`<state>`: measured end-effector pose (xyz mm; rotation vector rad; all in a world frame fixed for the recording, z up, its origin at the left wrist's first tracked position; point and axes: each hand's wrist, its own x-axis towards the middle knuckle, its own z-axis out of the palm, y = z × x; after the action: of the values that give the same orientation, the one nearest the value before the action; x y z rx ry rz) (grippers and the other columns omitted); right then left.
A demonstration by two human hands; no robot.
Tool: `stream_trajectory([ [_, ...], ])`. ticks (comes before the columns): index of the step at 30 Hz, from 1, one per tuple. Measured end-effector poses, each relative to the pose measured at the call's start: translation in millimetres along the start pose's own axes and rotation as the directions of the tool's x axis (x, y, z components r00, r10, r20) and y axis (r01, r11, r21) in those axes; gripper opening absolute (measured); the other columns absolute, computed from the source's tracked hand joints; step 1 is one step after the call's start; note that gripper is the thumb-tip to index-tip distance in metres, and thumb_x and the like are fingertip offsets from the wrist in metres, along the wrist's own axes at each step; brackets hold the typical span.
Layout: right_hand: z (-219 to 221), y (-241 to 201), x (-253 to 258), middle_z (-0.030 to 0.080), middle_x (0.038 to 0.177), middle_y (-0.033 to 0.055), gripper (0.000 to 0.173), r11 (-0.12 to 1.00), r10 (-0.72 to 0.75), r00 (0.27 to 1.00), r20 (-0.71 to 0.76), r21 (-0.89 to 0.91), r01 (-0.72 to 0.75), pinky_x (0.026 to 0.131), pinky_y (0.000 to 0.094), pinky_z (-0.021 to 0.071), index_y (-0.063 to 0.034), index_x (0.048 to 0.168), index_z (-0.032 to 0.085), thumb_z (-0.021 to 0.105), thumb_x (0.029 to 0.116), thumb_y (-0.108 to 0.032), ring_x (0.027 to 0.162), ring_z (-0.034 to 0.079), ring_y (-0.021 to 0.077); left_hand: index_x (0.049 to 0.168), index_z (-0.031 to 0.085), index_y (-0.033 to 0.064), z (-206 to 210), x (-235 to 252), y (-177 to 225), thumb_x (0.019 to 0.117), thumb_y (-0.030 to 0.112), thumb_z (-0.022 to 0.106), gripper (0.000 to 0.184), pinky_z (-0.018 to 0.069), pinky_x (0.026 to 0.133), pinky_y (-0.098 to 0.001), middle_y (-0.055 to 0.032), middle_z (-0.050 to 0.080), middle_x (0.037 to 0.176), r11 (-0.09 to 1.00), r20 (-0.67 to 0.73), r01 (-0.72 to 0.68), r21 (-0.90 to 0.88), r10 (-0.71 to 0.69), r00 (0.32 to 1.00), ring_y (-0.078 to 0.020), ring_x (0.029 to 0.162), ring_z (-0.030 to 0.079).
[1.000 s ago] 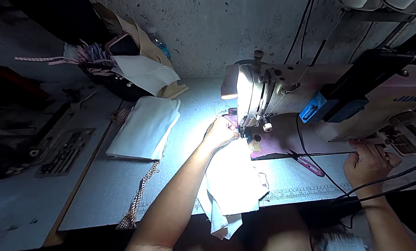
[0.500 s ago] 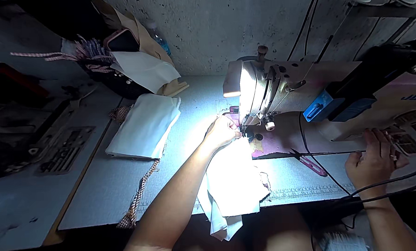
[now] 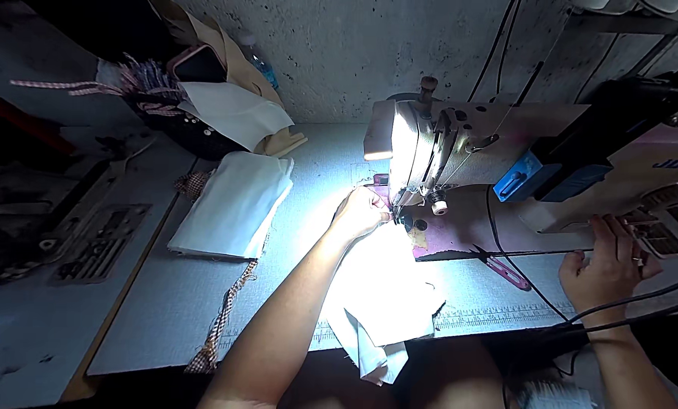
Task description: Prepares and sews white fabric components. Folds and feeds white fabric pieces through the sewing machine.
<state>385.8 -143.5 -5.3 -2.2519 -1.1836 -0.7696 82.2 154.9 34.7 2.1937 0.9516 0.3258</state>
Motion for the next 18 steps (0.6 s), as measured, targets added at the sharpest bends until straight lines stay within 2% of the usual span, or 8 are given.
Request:
stream_trajectory([
  [9, -3.8, 1.4, -1.1, 0.051, 0.152, 0.0215, 0.056, 0.999, -0.003, 1.0, 0.013, 0.04, 0.003, 0.112, 0.0686, 0.0259, -0.006, 0.147, 0.054, 0.048, 0.0924, -0.017, 0.147, 0.04, 0.0408, 0.069, 0.066, 0.0064, -0.8, -0.4, 0.7, 0.0883, 0.023, 0.082, 0.03, 0.0432, 0.062, -0.0428, -0.0043, 0.057, 0.062, 1.0, 0.004, -0.008, -0.005, 0.008, 1.0, -0.0188, 0.061, 0.053],
  [15, -2.4, 2.9, -1.2, 0.051, 0.153, 0.0211, 0.056, 0.999, -0.007, 1.0, 0.007, 0.038, 0.006, 0.112, 0.0677, 0.027, -0.0053, 0.147, 0.053, 0.049, 0.0924, -0.017, 0.146, 0.042, 0.0406, 0.067, 0.063, 0.0065, 0.3, 1.5, -0.9, 0.0876, 0.024, 0.082, 0.033, 0.0427, 0.062, -0.0433, -0.0045, 0.055, 0.062, 1.0, 0.003, -0.007, 0.007, 0.007, 1.0, -0.0196, 0.062, 0.053],
  [18, -3.3, 2.6, -0.2, 0.051, 0.153, 0.0213, 0.057, 0.998, -0.014, 1.0, 0.012, 0.066, 0.013, 0.111, 0.0687, 0.0287, -0.0051, 0.147, 0.053, 0.048, 0.0915, -0.016, 0.147, 0.041, 0.0417, 0.071, 0.065, 0.0069, 1.0, 0.0, -0.1, 0.0879, 0.025, 0.082, 0.03, 0.0436, 0.063, -0.0442, -0.0044, 0.057, 0.064, 1.0, -0.004, 0.011, 0.02, -0.011, 1.0, -0.0199, 0.064, 0.054],
])
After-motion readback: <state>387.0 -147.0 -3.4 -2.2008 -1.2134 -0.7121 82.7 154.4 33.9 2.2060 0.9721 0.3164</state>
